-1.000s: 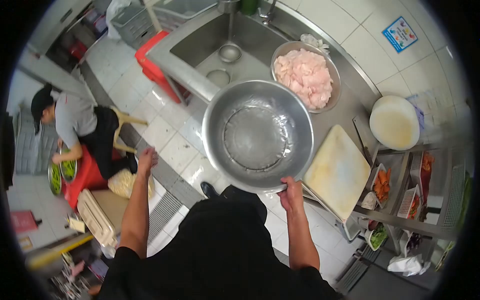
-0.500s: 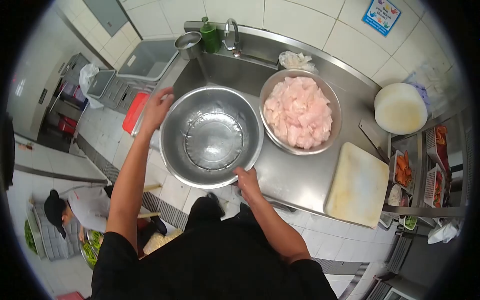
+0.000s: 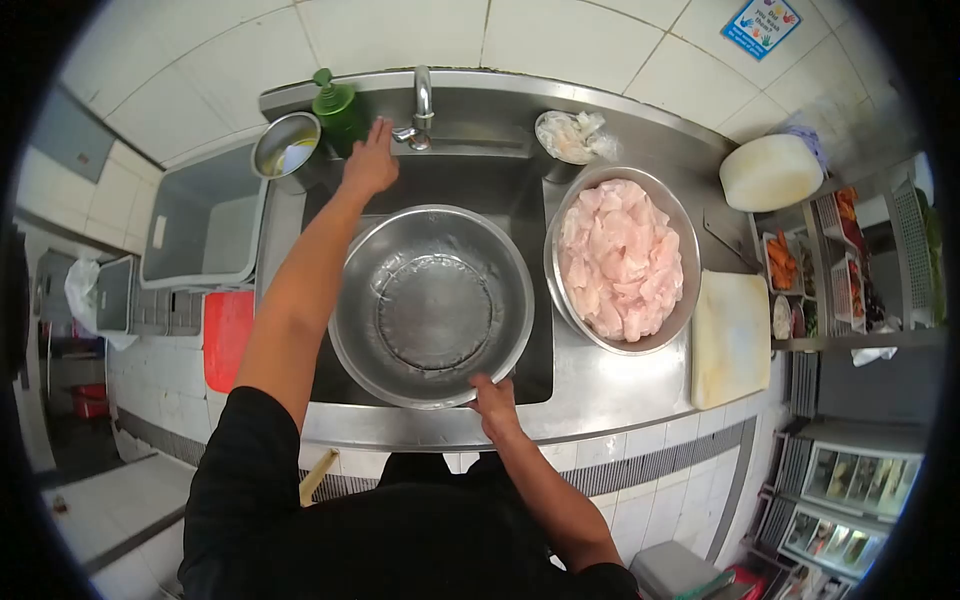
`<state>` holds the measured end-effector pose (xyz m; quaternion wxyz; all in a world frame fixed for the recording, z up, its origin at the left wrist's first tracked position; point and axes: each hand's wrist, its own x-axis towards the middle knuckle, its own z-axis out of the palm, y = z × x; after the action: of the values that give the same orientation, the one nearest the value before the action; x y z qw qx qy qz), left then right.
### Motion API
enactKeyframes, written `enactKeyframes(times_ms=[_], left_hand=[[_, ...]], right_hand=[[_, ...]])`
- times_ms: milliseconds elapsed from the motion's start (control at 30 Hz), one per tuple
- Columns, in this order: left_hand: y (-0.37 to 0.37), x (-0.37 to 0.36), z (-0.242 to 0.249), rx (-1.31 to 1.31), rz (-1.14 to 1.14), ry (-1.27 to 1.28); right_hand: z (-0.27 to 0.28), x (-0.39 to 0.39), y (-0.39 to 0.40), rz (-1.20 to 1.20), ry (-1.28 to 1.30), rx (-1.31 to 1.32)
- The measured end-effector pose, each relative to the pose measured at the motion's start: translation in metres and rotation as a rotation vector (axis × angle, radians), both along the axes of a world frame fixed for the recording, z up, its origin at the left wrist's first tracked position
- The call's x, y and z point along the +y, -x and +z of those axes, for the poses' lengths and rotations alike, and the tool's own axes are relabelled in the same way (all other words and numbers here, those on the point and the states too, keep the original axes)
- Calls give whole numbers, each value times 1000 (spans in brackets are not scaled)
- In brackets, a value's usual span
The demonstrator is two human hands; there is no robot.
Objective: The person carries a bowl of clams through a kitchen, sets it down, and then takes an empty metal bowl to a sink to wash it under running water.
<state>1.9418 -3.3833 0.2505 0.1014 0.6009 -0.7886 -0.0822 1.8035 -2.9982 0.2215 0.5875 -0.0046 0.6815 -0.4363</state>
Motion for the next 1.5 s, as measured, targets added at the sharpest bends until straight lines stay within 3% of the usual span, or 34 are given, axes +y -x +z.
enactKeyframes(times_ms=[100, 133, 233, 333, 400, 467, 500, 567, 600, 633, 700, 800, 833, 900, 933, 1000, 1067, 1100, 1167, 1233, 1267, 1300, 1400, 1500], left_hand=[[-2, -52, -44, -96, -27, -76], [-4, -67, -44, 34, -24, -283], [-15, -71, -39, 20, -104, -447], [-54, -40, -61, 633, -117, -552], [-85, 12, -83, 938, 37, -682], [-109, 82, -82, 1262, 285, -970], [-127, 100, -127, 1411, 470, -1126], [-144, 145, -167, 1532, 522, -1042], [-151, 157, -175, 1545, 529, -1034], [-158, 166, -180, 1509, 601, -990], [-165, 173, -177, 1478, 682, -944], [-159, 167, -118, 1106, 688, -849], [-156, 159, -124, 1113, 689, -848], [-148, 140, -141, 709, 418, -515], [-139, 134, -117, 713, 416, -516], [-115, 125, -23, 406, 267, -483], [-108, 111, 5, 354, 175, -432], [-106, 108, 18, 300, 88, -376], [-111, 112, 59, 301, 65, -336], [-115, 120, 92, 296, 44, -295], [-115, 125, 106, 243, 51, -222], [-114, 128, 111, 192, 58, -151], [-107, 132, 99, 229, 59, 49], [-112, 114, 48, 296, 66, 118]], right_hand=[[-16, -8, -8, -52, -3, 14], [-21, -7, -11, -37, 61, -29], [-41, -17, -15, -77, 105, -32], [-58, -33, -7, -124, 53, 34], [-67, -43, 2, -149, 16, 69], [-80, -54, 12, -92, 19, 115], [-76, -64, 14, -85, 23, 119], [-62, -83, 14, 82, 160, 169], [-64, -96, 19, 207, 293, 564], [-59, -114, 22, 332, 428, 960], [-38, -157, 27, 312, 400, 1471], [-19, -234, 21, 570, 492, 767], [-15, -259, 16, 663, 497, 586], [-12, -301, -2, 596, 417, 234], [-9, -315, -9, 676, 409, 252], [5, -336, -25, 754, 397, 272], [24, -349, -35, 1242, 432, 641], [25, -350, -31, 1240, 425, 643], [29, -353, -15, 1225, 512, 1009], [18, -353, 2, 1208, 491, 1035], [19, -345, 3, 1088, 384, 1162], [16, -341, 5, 964, 275, 1282], [-5, -350, -1, 994, 214, 1399], [34, -347, -7, 1074, 349, 1305]])
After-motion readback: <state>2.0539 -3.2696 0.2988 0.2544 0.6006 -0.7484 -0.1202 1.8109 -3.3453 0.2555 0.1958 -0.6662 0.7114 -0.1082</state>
